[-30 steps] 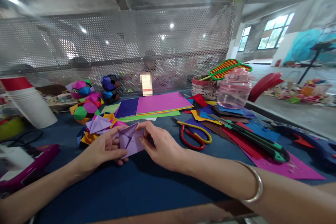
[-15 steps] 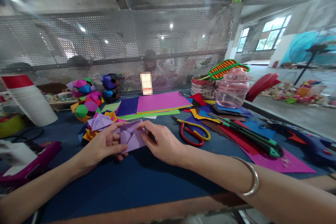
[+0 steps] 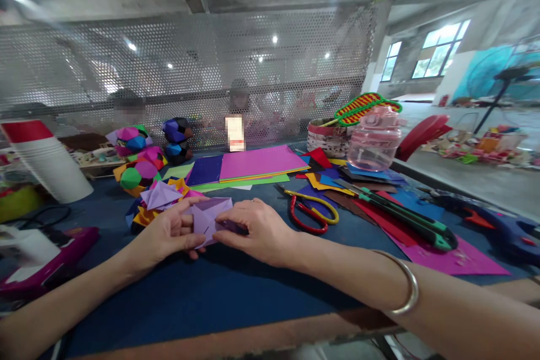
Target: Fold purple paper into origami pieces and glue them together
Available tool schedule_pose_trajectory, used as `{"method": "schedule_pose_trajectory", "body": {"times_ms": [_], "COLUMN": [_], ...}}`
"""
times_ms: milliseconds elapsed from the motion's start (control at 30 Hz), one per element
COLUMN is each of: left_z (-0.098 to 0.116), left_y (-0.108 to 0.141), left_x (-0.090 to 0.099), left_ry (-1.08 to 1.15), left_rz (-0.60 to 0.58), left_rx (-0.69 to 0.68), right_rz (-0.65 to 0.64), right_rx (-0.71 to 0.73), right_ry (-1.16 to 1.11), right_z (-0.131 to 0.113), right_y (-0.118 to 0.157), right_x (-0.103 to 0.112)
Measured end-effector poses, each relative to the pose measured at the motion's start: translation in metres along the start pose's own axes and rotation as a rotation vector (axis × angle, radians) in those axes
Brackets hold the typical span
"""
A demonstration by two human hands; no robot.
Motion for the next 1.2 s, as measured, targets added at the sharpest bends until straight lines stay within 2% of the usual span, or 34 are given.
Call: {"method": "schedule_pose_trajectory", "body": {"times_ms": [200, 567, 833, 1067, 1200], "left_z": [0.004, -0.001, 0.001, -0.004, -0.001], "left_y": [0.002, -0.001, 0.002, 0.000, 0.000], "left_x": [-0.001, 0.004, -0.003, -0.002, -0.003], "left_ry": [0.024, 0.034, 0.013, -0.006, 0.058], "left_rz": [0.016, 0.100, -0.004, -0.038, -0.049], "left_rx": [-0.011, 0.016, 0.062, 0.026, 0.019], "right_rz": [0.076, 0.018, 0.015, -0.085, -0.068], "right_rx": [0.036, 0.111, 0.045, 0.130, 0.136], "right_ry": [-0.041, -0.092, -0.177, -0.220, -0.210], "right_z": [-0.003, -0.009, -0.008, -0.016, -0.018], "right_y": [0.002, 0.003, 0.005, 0.006, 0.006], "right_x": [0.000, 0.002, 0.002, 0.001, 0.002]}}
Point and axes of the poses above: each hand's wrist, its own y-axis away from the middle knuckle, its own x-axis out of the back of the hand, z = x × y, the point moved 4 cm from there along -y, towards the middle knuckle, and after that the axes turned 5 degrees about -z, right-handed, at the moved point
